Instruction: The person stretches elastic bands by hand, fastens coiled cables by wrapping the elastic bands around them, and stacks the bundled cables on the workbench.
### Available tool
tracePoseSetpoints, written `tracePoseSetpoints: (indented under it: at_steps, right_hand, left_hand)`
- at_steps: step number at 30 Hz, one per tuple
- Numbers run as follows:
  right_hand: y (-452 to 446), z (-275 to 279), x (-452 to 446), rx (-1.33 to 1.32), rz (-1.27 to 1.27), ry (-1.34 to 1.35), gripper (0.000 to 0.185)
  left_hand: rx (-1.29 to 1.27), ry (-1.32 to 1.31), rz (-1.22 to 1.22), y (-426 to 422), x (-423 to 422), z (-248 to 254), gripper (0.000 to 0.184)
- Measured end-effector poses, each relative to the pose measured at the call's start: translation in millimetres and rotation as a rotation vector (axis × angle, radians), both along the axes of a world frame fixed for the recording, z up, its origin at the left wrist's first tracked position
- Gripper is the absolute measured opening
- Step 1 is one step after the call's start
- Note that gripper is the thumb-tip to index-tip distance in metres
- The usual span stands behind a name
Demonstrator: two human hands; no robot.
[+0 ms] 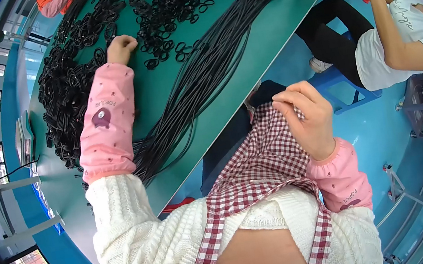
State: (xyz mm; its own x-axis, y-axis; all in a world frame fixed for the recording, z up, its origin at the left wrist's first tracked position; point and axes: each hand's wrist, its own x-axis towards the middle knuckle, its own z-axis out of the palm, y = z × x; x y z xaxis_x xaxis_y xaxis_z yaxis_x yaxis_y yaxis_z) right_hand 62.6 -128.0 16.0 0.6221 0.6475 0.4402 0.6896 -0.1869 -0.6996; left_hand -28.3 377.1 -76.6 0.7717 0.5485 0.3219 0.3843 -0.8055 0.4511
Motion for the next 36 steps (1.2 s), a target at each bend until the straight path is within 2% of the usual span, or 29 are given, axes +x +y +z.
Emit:
tracePoseSetpoints:
  at_steps: [1, 2, 4, 7, 8, 10, 11, 14, 15, 16, 19, 23, 26, 28, 30, 32, 33, 36]
  right_hand:
    - [0, -1, 0, 0.004, 0.009, 0.018, 0.010]
    - [4, -2, 1, 0.008, 0.018, 0.034, 0.010]
    - [16, -4, 1, 0.017, 0.064, 0.052, 0.009]
    - [37, -1, -2, 0.044, 0.149, 0.005, 0.009]
    - [41, 1, -3, 0.051, 0.160, -0.017, 0.010]
    - [44, 3, -4, 0.064, 0.191, -0.067, 0.010]
    - [43, 6, -5, 0.069, 0.186, -0.080, 0.011]
    - [32, 9, -5, 0.030, 0.142, -0.021, 0.010]
    - [31, 6, -4, 0.036, 0.139, -0.019, 0.010]
    - [30, 5, -4, 0.037, 0.141, 0.012, 0.010]
    - [33, 0, -4, 0.038, 0.167, 0.068, 0.009]
    - [58, -4, 3, 0.043, 0.246, 0.096, 0.009]
    - [99, -8, 17, 0.061, 0.344, 0.054, 0.014]
    - [142, -11, 22, 0.064, 0.283, 0.118, 0.024]
    - [181, -12, 22, 0.062, 0.304, 0.031, 0.032]
    - [212, -24, 21, 0.125, 0.371, 0.152, 0.032]
    - [219, -24, 20, 0.154, 0.406, 0.212, 0.032]
    - [213, -23, 18, 0.136, 0.394, 0.347, 0.027]
  left_hand:
    - [-0.175, 0.024, 0.046, -11, -3, 19, 0.018]
    - [-0.244, 0.060, 0.096, -26, -6, 35, 0.018]
    - [-0.114, 0.015, 0.088, -58, -10, 48, 0.017]
    - [0.028, -0.148, -0.217, -108, 1, 57, 0.020]
    - [-0.086, -0.055, -0.376, -119, 7, 61, 0.021]
    - [0.014, 0.132, -0.600, -137, 10, 57, 0.020]
    - [-0.032, 0.211, -0.509, -145, 10, 50, 0.019]
    - [-0.015, 0.168, -0.512, -136, 15, 31, 0.019]
    - [-0.232, 0.192, -0.377, -142, 15, 39, 0.021]
    - [-0.347, 0.148, -0.286, -148, 14, 53, 0.016]
    - [-0.898, -0.019, -0.086, -142, 8, 70, 0.018]
    - [-1.023, -0.097, 0.086, -133, -2, 69, 0.030]
    - [-1.203, -0.158, 0.013, -141, -13, 81, 0.027]
    - [-1.210, -0.165, -0.033, -150, -17, 84, 0.031]
    - [-1.231, -0.180, -0.074, -157, -19, 85, 0.032]
    - [-1.265, -0.207, -0.108, -159, -20, 87, 0.029]
    - [-1.330, -0.171, -0.224, -154, -22, 89, 0.025]
    - [-1.370, -0.172, -0.213, -161, -27, 91, 0.019]
